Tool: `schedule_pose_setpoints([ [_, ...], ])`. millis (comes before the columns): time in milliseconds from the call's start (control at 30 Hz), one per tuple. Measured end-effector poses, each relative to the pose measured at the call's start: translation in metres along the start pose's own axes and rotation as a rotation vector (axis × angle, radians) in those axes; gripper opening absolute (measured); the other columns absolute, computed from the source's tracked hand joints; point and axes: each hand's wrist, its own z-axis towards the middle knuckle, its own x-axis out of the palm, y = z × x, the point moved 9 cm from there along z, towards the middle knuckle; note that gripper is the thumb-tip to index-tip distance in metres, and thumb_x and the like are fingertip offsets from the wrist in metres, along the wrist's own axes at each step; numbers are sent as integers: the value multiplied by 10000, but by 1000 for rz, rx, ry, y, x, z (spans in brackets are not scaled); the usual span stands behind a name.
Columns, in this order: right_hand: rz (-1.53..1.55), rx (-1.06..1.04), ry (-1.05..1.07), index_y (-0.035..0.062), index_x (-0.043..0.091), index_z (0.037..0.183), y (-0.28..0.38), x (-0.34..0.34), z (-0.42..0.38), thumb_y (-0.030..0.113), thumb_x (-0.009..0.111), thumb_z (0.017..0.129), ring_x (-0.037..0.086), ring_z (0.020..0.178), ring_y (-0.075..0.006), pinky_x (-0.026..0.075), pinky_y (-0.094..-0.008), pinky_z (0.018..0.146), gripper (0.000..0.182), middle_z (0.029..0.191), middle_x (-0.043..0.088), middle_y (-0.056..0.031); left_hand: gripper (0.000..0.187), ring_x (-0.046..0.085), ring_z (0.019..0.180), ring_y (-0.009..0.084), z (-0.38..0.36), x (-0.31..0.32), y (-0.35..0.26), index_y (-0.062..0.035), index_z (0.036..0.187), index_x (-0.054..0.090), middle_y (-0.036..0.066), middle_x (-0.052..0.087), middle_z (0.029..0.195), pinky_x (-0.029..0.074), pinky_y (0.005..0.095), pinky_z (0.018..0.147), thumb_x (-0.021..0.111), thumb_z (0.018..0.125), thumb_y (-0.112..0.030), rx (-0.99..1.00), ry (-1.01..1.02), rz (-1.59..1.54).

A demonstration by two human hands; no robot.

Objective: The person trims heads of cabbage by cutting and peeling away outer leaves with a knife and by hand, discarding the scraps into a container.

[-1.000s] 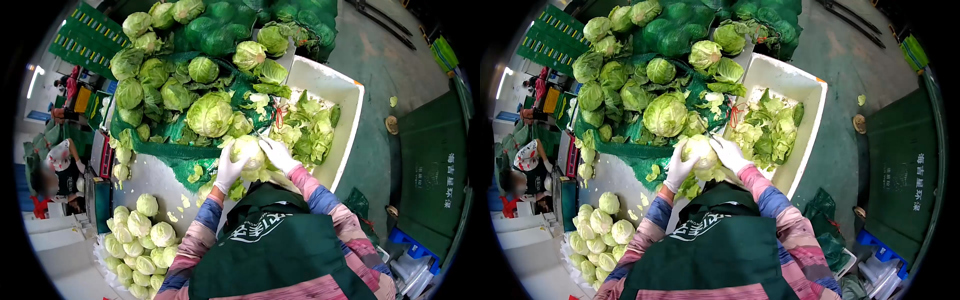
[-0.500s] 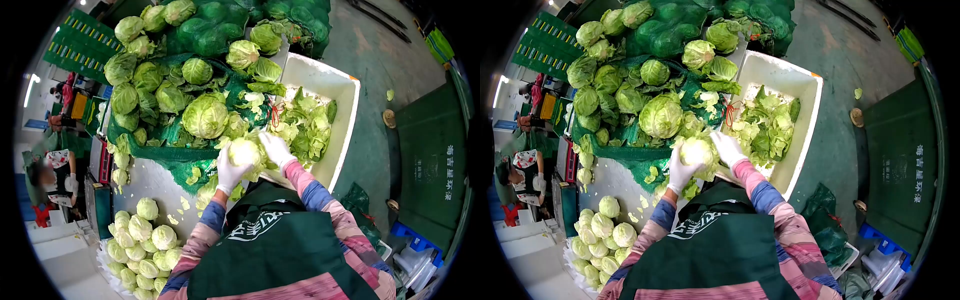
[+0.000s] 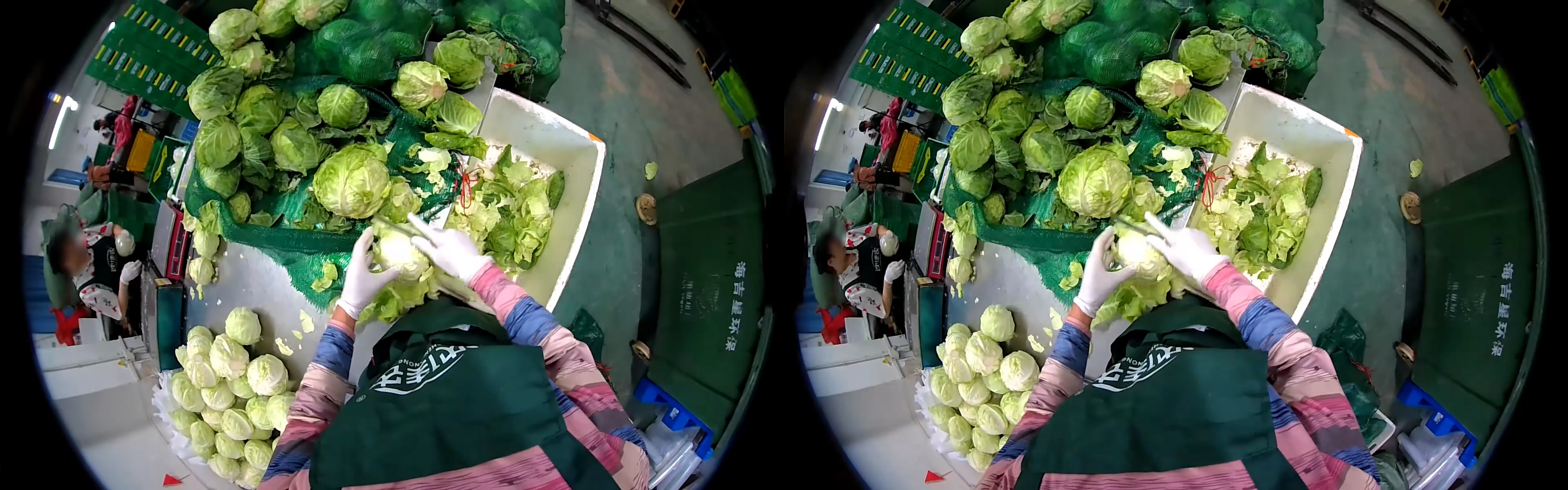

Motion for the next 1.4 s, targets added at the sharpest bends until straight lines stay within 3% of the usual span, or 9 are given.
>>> schedule_pose_setpoints([
  [133,-48,-14,-81,294,284,1464,-7,5,0,523,376,964,644,692,-372,494,-475,617,558,770,656,-202,1005,328,1347,343,4,28,-15,69,1387,300,234,370,1406,282,386,1112,845,642,-327,50,-96,268],
  [500,276,158,-117,162,568,1289,-51,-14,18,485,426,954,627,949,-366,476,-394,874,487,1050,659,-184,1095,331,1350,345,-9,19,-20,-31,1438,313,234,336,1444,295,402,1105,903,558,-308,141,-51,464],
  [700,-62,439,-44,250,442,1395,-70,-37,-5,485,402,964,659,745,-333,508,-432,670,493,877,678,-173,1085,412,1259,323,-24,7,-10,-3,1443,269,212,421,1311,322,392,1083,888,579,-220,-24,-130,148],
  [800,-34,-158,-146,263,311,1463,3,-20,1,518,361,971,639,628,-334,489,-434,555,556,726,648,-175,980,447,1232,330,-12,8,1,51,1395,300,217,434,1327,341,379,1070,847,624,-206,-4,-114,13],
  [1000,-247,-246,88,149,254,1483,21,-9,3,500,361,977,619,599,-346,485,-445,553,625,707,638,-167,1022,444,1244,336,3,27,-16,64,1408,299,238,459,1325,353,387,1054,848,623,-292,-2,61,242],
  [1033,-254,-270,100,102,236,1482,22,-10,2,496,348,982,613,588,-348,482,-451,550,647,705,637,-169,851,482,1204,304,2,26,-17,28,1315,425,207,508,1276,378,372,1026,842,638,-272,17,-12,291],
  [1133,-254,-263,150,122,228,1487,21,-9,3,501,348,980,613,586,-354,482,-455,549,644,707,639,-171,846,513,1176,306,-5,24,-34,33,1309,440,222,538,1241,402,375,1000,849,633,-271,134,-205,336],
  [1267,-283,-155,278,173,246,1486,16,-7,5,482,353,985,633,666,-357,506,-447,618,599,796,654,-204,965,534,1173,316,-2,30,-12,58,1379,365,254,536,1257,419,368,994,860,620,-273,19,-24,349],
  [1400,370,190,-46,171,582,1272,-49,-21,18,459,433,961,613,973,-379,480,-403,850,450,1065,645,-203,1069,494,1203,348,-10,27,-10,54,1404,326,243,498,1310,401,385,1021,879,577,-338,18,-72,380],
])
